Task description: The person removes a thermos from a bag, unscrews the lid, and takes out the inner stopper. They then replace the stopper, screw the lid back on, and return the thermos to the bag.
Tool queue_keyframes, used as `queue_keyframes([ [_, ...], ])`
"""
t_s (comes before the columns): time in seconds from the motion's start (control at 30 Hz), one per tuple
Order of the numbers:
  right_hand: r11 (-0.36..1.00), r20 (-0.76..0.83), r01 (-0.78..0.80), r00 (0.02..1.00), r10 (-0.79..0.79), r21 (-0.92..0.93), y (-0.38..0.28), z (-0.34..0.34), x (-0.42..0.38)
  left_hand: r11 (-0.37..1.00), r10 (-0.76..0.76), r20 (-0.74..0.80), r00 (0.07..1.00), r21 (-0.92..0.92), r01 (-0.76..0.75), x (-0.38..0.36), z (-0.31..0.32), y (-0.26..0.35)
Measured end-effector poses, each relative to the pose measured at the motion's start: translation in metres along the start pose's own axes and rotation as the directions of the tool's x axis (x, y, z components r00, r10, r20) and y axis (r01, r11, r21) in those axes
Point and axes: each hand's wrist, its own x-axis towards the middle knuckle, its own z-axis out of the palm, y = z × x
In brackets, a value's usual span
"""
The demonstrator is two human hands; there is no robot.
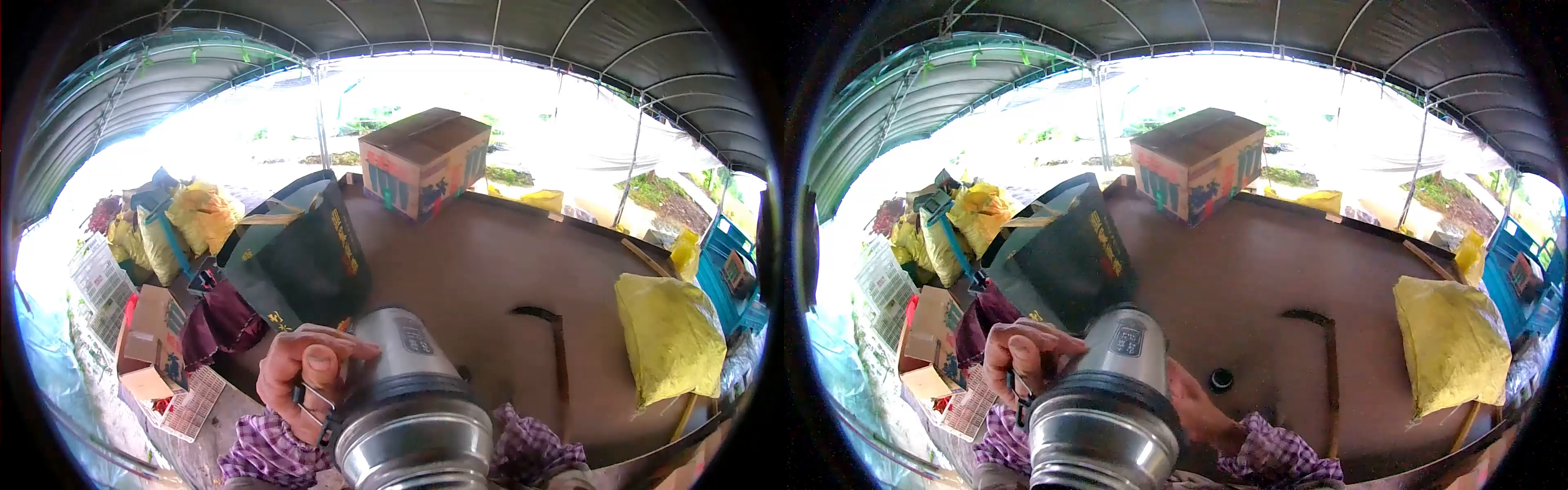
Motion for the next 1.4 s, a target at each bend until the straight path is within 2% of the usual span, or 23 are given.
queue_keyframes([
  [0.03, 0.999, 0.019, 0.0, 1.0, -0.001, 0.036, 0.0, 0.0, -0.001, 0.993, 0.113, -0.038, 0.993, -0.036, -0.114, 0.004, 0.002, -0.006],
  [0.1, 0.998, 0.049, 0.011, 0.999, -0.014, 0.055, -0.014, 0.013, -0.001, 0.966, 0.229, 0.174, 0.958, -0.163, -0.201, 0.012, -0.012, -0.014],
  [0.13, 0.999, 0.061, 0.023, 0.998, -0.025, 0.036, -0.022, 0.02, 0.0, 0.943, 0.271, 0.204, 0.941, -0.25, -0.218, 0.016, -0.013, -0.016],
  [0.27, 0.996, 0.048, 0.048, 0.998, -0.045, -0.07, -0.025, 0.022, 0.002, 0.89, 0.426, 0.106, 0.899, -0.226, -0.395, 0.025, -0.002, -0.014],
  [0.33, 0.992, 0.078, 0.093, 0.993, -0.086, -0.088, -0.022, 0.014, 0.006, 0.959, 0.277, -0.065, 0.959, -0.049, -0.28, 0.014, 0.009, 0.007],
  [0.43, 0.98, 0.128, 0.198, 0.972, -0.195, -0.007, -0.024, 0.012, 0.011, 0.989, 0.123, 0.023, 0.992, -0.091, -0.12, 0.014, 0.0, 0.024],
  [0.47, 0.972, 0.154, 0.234, 0.96, -0.233, 0.013, -0.026, 0.011, 0.012, 0.976, 0.203, -0.027, 0.979, -0.079, -0.205, 0.018, 0.006, 0.023],
  [0.5, 0.963, 0.201, 0.269, 0.943, -0.264, 0.0, -0.028, 0.009, 0.014, 0.971, 0.222, -0.031, 0.975, -0.081, -0.224, 0.02, 0.007, 0.023],
  [0.6, 0.956, 0.213, 0.247, 0.954, -0.211, -0.161, -0.042, 0.009, 0.025, 0.947, 0.303, -0.045, 0.952, -0.095, -0.306, 0.028, 0.008, 0.023],
  [0.7, 0.973, 0.126, 0.132, 0.986, -0.11, -0.187, -0.065, 0.028, 0.03, 0.954, 0.297, -0.079, 0.952, 0.062, -0.293, 0.034, 0.014, 0.031],
  [0.77, 0.98, 0.096, 0.094, 0.992, -0.078, -0.174, -0.076, 0.04, 0.03, 0.955, 0.293, -0.106, 0.95, 0.084, -0.285, 0.038, 0.017, 0.036],
  [0.83, 0.974, 0.109, 0.113, 0.99, -0.093, -0.195, -0.081, 0.042, 0.034, 0.95, 0.308, -0.126, 0.943, 0.089, -0.299, 0.042, 0.02, 0.038],
  [1.03, 0.96, 0.128, 0.165, 0.982, -0.139, -0.226, -0.088, 0.04, 0.043, 0.929, 0.355, 0.004, 0.935, 0.114, -0.353, 0.054, 0.015, 0.041],
  [1.4, 0.938, 0.163, 0.225, 0.969, -0.187, -0.263, -0.105, 0.05, 0.048, 0.913, 0.401, -0.038, 0.915, 0.103, -0.395, 0.065, 0.025, 0.051],
])
